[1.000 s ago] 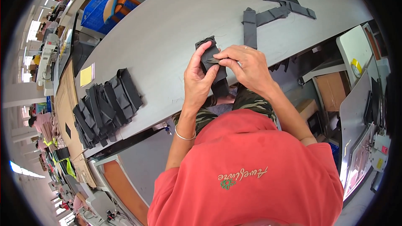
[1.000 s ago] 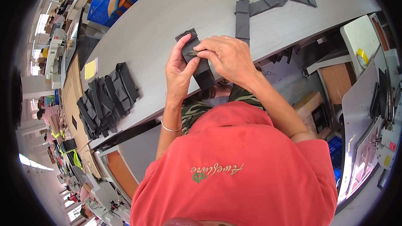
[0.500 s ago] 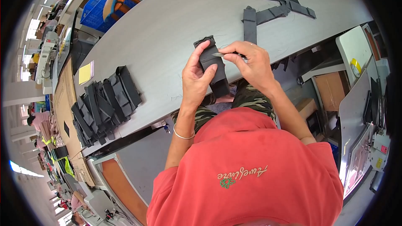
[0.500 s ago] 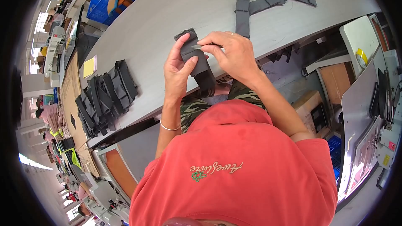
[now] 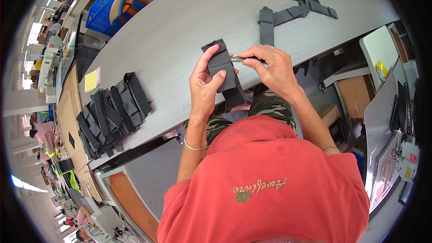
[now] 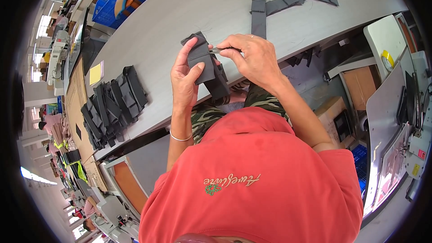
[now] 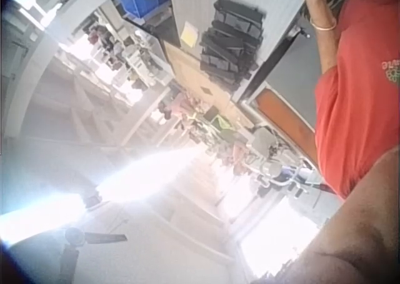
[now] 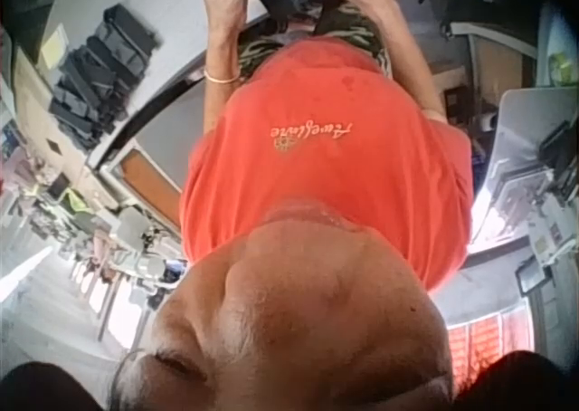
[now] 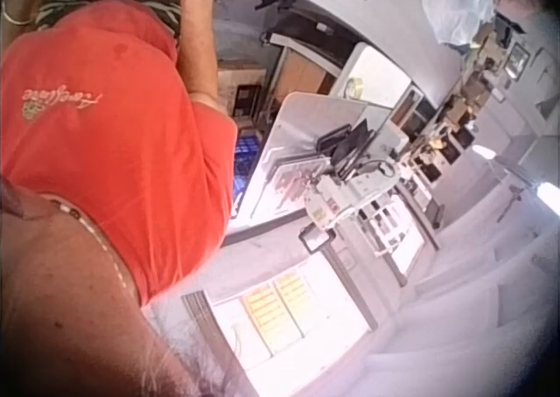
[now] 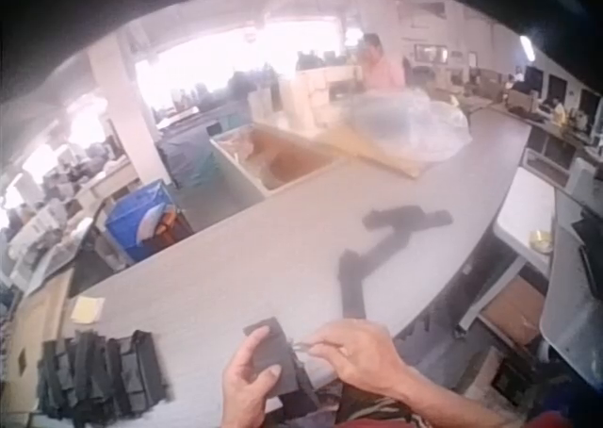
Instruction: Trimming loose threads from manufactured fabric straps using a small thread clipper.
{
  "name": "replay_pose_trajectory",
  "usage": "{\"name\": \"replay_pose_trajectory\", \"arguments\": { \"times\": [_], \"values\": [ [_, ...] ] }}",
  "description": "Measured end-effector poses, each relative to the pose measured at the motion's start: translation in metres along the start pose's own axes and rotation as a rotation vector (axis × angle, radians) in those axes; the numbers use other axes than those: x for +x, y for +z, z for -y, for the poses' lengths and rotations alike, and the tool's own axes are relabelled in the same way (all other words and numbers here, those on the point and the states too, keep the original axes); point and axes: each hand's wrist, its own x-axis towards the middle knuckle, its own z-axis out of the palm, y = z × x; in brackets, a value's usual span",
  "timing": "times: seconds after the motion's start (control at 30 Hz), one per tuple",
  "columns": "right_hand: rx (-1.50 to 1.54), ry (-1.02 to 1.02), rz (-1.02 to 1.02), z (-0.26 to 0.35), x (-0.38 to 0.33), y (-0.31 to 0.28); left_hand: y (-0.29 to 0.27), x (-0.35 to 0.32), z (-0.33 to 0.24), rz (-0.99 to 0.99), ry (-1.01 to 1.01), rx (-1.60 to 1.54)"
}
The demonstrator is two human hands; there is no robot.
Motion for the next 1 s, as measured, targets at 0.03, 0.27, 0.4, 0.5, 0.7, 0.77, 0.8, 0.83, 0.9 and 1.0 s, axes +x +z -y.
{"name": "replay_pose_trajectory", "arguments": {
  "times": [0.03,0.27,0.4,0.5,0.7,0.77,0.8,0.83,0.9,1.0],
  "values": [
    [-0.024,-0.008,0.001,0.0,0.0,0.0,0.0,0.0,0.0,-0.002,-0.002,-0.007],
    [-0.049,-0.043,-0.002,0.0,0.001,0.002,0.0,-0.001,0.0,0.001,0.002,-0.007],
    [-0.031,-0.069,0.027,-0.001,0.001,-0.001,0.0,-0.001,0.0,-0.004,-0.015,-0.034],
    [0.185,0.047,0.017,0.0,0.002,0.0,-0.001,-0.001,-0.002,0.007,-0.032,-0.074],
    [0.239,0.08,-0.006,0.016,0.015,0.006,0.002,-0.005,0.0,0.068,-0.052,-0.048],
    [0.183,-0.008,0.004,0.009,0.018,0.013,0.004,-0.007,0.001,0.109,-0.078,0.003],
    [0.181,-0.01,0.003,0.008,0.021,0.012,0.005,-0.009,0.0,0.11,-0.077,0.003],
    [0.185,0.043,0.025,0.006,0.023,0.011,0.007,-0.012,-0.001,0.13,-0.055,0.077],
    [0.305,0.072,0.007,0.01,0.027,0.006,0.005,-0.013,-0.002,0.159,-0.004,0.19],
    [0.612,0.182,0.031,0.012,0.033,0.005,-0.002,-0.01,-0.011,0.174,-0.006,0.337]
  ]
}}
